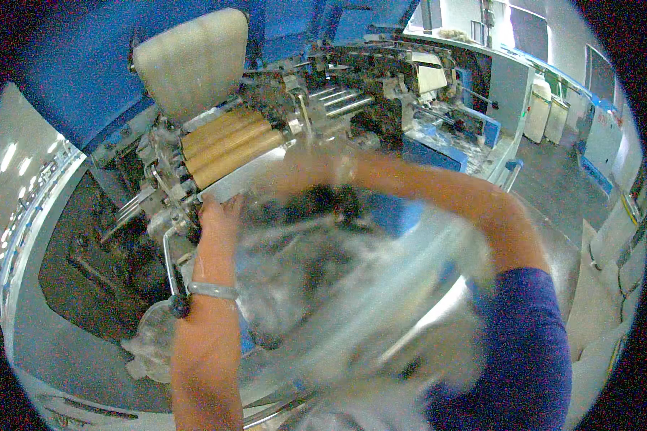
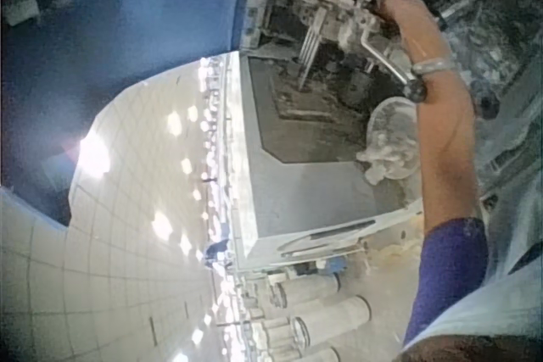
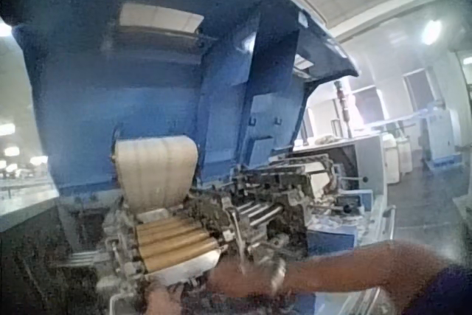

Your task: The person operates a textile machine, feeding white fibrous material into rollers and adjusting components. They then handle a large spool of white material, pulling and arranging the fibers before returning to the machine to continue feeding and adjusting the material.

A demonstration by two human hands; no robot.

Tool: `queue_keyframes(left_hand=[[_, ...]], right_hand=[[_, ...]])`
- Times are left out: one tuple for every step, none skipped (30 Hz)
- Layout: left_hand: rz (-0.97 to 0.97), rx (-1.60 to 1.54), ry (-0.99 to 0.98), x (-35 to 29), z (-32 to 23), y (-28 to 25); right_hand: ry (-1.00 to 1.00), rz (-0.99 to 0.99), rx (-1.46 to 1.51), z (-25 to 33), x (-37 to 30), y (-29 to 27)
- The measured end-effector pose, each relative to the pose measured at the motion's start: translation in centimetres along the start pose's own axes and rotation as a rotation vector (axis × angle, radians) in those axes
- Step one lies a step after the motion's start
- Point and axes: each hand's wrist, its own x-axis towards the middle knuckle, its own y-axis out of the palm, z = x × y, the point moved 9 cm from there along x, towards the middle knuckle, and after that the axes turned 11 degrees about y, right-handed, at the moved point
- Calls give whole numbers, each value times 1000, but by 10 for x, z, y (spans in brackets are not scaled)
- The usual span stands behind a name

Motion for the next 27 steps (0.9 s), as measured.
queue_keyframes(left_hand=[[-20,18,11,3,0,-3],[-42,36,20,5,1,-6],[-23,63,34,8,2,-6],[59,218,78,11,-1,-4],[137,202,132,12,-3,1],[86,139,67,14,2,-4],[45,90,38,15,5,-9],[56,44,66,16,3,-8],[59,109,96,17,1,-9],[113,176,179,16,-5,-7],[156,267,219,15,-8,-4],[167,254,227,14,-9,-3],[169,266,190,14,-7,-3],[117,291,129,14,-2,-8],[120,195,95,13,0,-6],[70,110,39,13,3,-7],[49,23,13,12,3,-5],[11,35,3,11,4,-7],[2,47,19,9,2,-6],[34,56,42,7,0,-2],[83,106,85,5,-5,4],[174,156,136,1,-10,13],[113,194,97,-2,-8,9],[12,62,38,-5,-5,4],[-7,75,35,-8,-7,5],[-8,93,42,-11,-10,5],[6,125,58,-14,-13,7]], right_hand=[[-153,169,113,23,-17,9],[-187,247,142,34,-33,13],[-178,226,130,36,-38,7],[-235,200,169,41,-44,0],[-92,-1,17,22,-33,-19],[85,-121,-254,0,-23,-30],[187,-161,-280,-21,-12,-40],[253,-269,-301,-38,-5,-55],[333,-336,-251,-54,4,-62],[264,-431,-225,-54,10,-66],[322,-437,-223,-63,17,-63],[304,-440,-236,-63,22,-57],[358,-387,-261,-66,26,-47],[336,-370,-264,-63,27,-39],[396,-349,-176,-65,23,-30],[379,-368,-69,-62,18,-25],[364,-416,28,-60,10,-22],[627,-200,255,-80,10,6],[580,-280,490,-78,6,10],[496,-433,715,-71,-5,13],[521,-519,896,-76,-8,22],[529,-620,1082,-81,-11,32],[520,-732,1257,-86,-14,42],[600,-794,1462,-93,-10,59],[627,-857,1600,-98,-5,70],[648,-899,1757,-101,2,80],[653,-925,1942,-103,10,88]])
